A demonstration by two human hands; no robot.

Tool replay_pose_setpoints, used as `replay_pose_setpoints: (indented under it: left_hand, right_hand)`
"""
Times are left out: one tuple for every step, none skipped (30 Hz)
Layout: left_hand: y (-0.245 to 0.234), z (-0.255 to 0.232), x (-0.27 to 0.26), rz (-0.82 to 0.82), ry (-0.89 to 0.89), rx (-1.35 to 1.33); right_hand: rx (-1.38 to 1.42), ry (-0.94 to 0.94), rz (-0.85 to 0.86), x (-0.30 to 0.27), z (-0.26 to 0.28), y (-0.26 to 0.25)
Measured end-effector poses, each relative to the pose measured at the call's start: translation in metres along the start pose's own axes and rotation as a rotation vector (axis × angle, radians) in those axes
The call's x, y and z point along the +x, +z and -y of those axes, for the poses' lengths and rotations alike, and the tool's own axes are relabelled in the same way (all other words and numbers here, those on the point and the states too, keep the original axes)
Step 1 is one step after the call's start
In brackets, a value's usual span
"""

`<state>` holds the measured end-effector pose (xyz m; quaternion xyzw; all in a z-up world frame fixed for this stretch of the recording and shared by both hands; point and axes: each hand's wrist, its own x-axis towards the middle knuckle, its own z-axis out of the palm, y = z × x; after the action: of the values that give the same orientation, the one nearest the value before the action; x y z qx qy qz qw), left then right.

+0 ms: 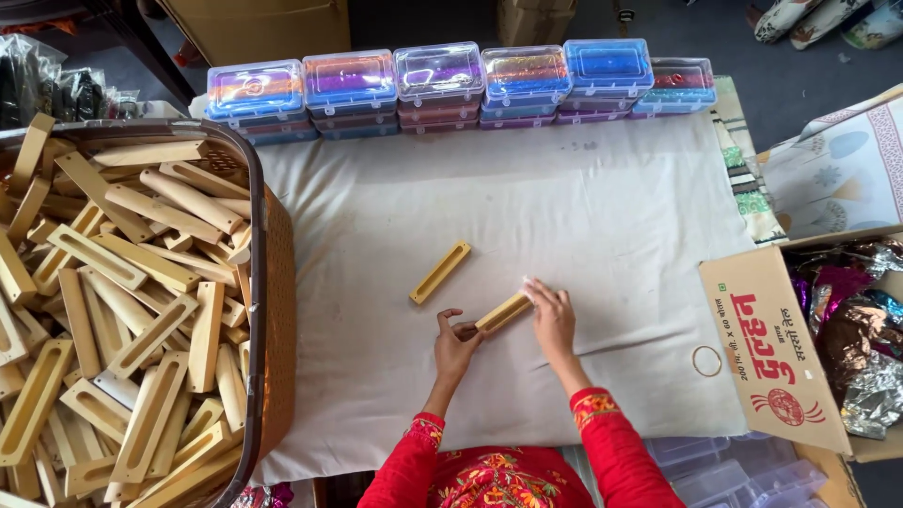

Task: Wrapping wooden craft items in decorative foil and placing them in a storage box.

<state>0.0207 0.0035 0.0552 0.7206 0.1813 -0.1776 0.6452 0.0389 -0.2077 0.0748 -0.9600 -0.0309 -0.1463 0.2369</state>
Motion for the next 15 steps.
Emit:
replay_pose_setpoints:
  left_hand:
    - [0.002, 0.002, -0.004, 0.002, -0.002, -0.004]
    - [0.003, 0.003, -0.008, -0.085, 0.169, 0.167]
    - [0.005, 0.005, -0.012, -0.171, 0.338, 0.339]
    - [0.005, 0.009, -0.013, -0.169, 0.334, 0.336]
    - [0.005, 0.012, -0.013, -0.177, 0.400, 0.374]
    - [0.006, 0.015, -0.013, -0.185, 0.466, 0.411]
    - [0.004, 0.014, -0.013, -0.186, 0.461, 0.411]
    - [0.003, 0.013, -0.013, -0.191, 0.478, 0.410]
    - [0.000, 0.013, -0.015, -0.191, 0.493, 0.413]
    - [-0.001, 0.013, -0.016, -0.190, 0.486, 0.418]
    - [0.000, 0.012, -0.014, -0.174, 0.485, 0.426]
    - [0.001, 0.010, -0.012, -0.158, 0.484, 0.434]
    - [0.000, 0.010, -0.014, -0.157, 0.482, 0.436]
    - [0.000, 0.010, -0.015, -0.167, 0.487, 0.442]
    - [0.000, 0.009, -0.014, -0.177, 0.496, 0.447]
  right_hand:
    - [-0.004, -0.001, 0.002, -0.011, 0.014, 0.007]
    - [0.002, -0.014, 0.049, -0.022, 0.028, 0.015]
    - [0.007, -0.026, 0.098, -0.035, 0.042, 0.023]
    - [0.004, -0.025, 0.102, -0.041, 0.053, 0.018]
    - [0.017, -0.122, 0.092, -0.046, 0.064, 0.014]
    - [0.031, -0.218, 0.082, -0.052, 0.075, 0.009]
    - [0.033, -0.219, 0.087, -0.047, 0.068, 0.008]
    - [0.031, -0.245, 0.060, -0.042, 0.060, 0.007]
    - [0.031, -0.265, 0.034, -0.039, 0.055, 0.006]
    - [0.036, -0.260, 0.039, -0.034, 0.038, 0.008]
    - [0.016, -0.167, 0.032, -0.024, 0.020, 0.009]
    - [-0.004, -0.074, 0.026, -0.015, 0.001, 0.009]
    - [-0.003, -0.072, 0.027, -0.012, -0.001, 0.009]
    - [-0.036, -0.055, 0.013, -0.010, -0.003, 0.008]
    - [-0.071, -0.039, -0.005, -0.004, -0.006, 0.008]
